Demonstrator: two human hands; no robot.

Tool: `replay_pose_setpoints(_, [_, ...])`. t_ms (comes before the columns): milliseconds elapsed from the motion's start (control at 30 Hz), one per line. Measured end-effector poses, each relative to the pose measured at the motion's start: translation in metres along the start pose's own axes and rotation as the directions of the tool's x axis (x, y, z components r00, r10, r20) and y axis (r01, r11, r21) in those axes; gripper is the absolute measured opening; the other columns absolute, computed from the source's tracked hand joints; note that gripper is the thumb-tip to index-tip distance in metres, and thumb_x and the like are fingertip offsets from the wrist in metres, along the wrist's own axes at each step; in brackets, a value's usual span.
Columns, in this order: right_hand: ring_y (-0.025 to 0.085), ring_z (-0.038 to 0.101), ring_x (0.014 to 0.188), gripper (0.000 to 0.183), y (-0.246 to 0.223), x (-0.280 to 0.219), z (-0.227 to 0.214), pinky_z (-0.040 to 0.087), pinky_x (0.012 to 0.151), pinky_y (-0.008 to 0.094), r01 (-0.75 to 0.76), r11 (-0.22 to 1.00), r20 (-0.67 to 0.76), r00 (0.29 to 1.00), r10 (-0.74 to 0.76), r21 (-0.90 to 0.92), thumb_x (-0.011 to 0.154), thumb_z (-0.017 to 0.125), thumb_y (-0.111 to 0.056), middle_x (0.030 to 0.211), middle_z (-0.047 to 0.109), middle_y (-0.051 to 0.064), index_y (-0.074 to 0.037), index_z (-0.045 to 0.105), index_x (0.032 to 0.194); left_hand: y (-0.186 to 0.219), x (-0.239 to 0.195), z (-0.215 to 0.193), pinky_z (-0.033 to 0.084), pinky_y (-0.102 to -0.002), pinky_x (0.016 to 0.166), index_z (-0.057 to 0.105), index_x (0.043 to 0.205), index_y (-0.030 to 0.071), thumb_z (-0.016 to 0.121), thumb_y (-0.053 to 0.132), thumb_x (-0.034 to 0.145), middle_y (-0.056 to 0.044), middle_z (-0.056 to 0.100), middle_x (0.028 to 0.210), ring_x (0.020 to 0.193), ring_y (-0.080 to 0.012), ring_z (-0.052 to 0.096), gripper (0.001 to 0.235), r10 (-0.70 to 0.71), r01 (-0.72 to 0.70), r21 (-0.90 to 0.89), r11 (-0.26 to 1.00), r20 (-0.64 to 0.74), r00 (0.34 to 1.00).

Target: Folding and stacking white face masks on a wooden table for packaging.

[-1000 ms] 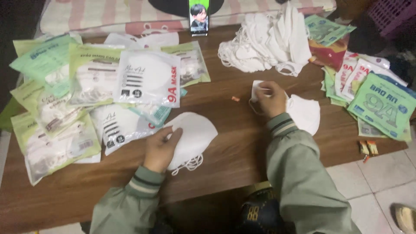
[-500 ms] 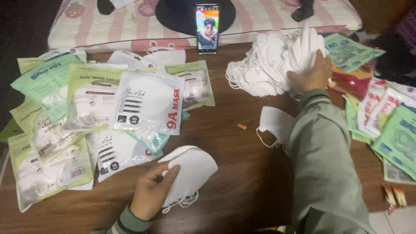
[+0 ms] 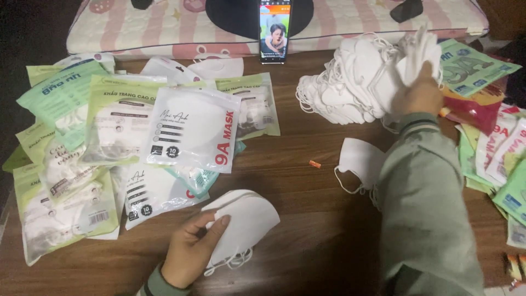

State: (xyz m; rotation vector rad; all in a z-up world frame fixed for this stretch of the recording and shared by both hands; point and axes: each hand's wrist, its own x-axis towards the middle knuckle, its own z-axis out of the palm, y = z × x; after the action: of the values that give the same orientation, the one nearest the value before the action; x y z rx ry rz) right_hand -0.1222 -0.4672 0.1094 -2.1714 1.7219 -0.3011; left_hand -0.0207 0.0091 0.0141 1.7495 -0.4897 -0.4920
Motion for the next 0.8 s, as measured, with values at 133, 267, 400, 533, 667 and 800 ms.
replay_pose_setpoints(133, [0.055,0.066,0.077,0.061,0.088,0.066,-0.004,0.053,0.058,0.065,0.372,0.898,-0.395,0.807,-0.439,-0.237,0.085,0.060,-0.001,0.094,0.065,0.033,-0.001,0.044,0.144,0.005,-0.005,0.002,0.059,-0.024,0.091,0.086,0.096,0.008,0.080,0.014,0.083,-0.002,0.084,0.102,0.096,-0.0101,0.074,0.016,-0.033,0.033,0.005,0.999,-0.008,0.999])
replay_pose_setpoints(267, [0.044,0.064,0.073,0.037,0.102,0.015,-0.070,0.049,0.062,0.052,0.574,0.773,-0.362,0.683,-0.634,-0.270,0.086,0.063,-0.019,0.085,0.069,0.024,-0.001,0.069,0.118,0.011,-0.004,-0.007,0.059,-0.027,0.089,0.085,0.100,0.008,0.077,0.019,0.086,-0.002,0.083,0.103,0.095,-0.0115,0.073,0.020,0.022,-0.022,0.005,1.000,0.025,0.999])
replay_pose_setpoints(400, [0.036,0.057,0.127,0.068,-0.002,-0.144,-0.136,0.050,0.097,0.048,0.135,0.991,0.297,0.945,-0.134,0.018,0.080,0.064,-0.004,0.153,0.050,0.011,-0.015,0.056,0.147,0.005,0.000,-0.017,0.065,-0.034,0.082,0.081,0.110,0.011,0.074,0.024,0.087,-0.007,0.082,0.103,0.090,-0.0183,0.075,0.027,-0.031,0.032,-0.041,0.999,0.003,1.000])
replay_pose_setpoints(533, [0.038,0.074,0.108,0.055,0.023,-0.146,-0.036,0.057,0.100,0.045,0.550,0.755,0.470,0.804,-0.364,-0.356,0.071,0.069,-0.041,0.116,0.079,0.010,-0.032,0.076,0.125,-0.002,0.002,-0.012,0.056,-0.040,0.087,0.082,0.099,0.006,0.080,0.010,0.089,-0.016,0.078,0.087,0.091,-0.0182,0.068,0.011,0.128,-0.134,-0.037,0.990,-0.136,0.982])
replay_pose_setpoints(667, [0.037,0.074,0.100,0.031,-0.004,-0.183,0.031,0.045,0.106,0.049,0.698,0.609,0.575,0.691,-0.438,-0.376,0.072,0.066,-0.028,0.091,0.078,0.019,-0.007,0.081,0.090,0.015,0.002,-0.007,0.058,-0.041,0.087,0.083,0.102,0.012,0.081,0.025,0.091,-0.016,0.077,0.096,0.095,-0.0261,0.070,0.018,0.048,-0.036,0.096,0.995,-0.129,0.990])
replay_pose_setpoints(800, [0.039,0.068,0.111,0.050,0.020,-0.172,0.061,0.048,0.101,0.054,0.724,0.629,0.182,0.685,-0.706,-0.283,0.079,0.074,-0.020,0.113,0.073,0.019,-0.009,0.070,0.128,0.005,0.009,-0.013,0.060,-0.034,0.068,0.082,0.107,0.015,0.078,0.030,0.094,-0.009,0.075,0.081,0.074,-0.0167,0.068,0.020,-0.059,0.064,0.058,0.996,-0.095,0.994])
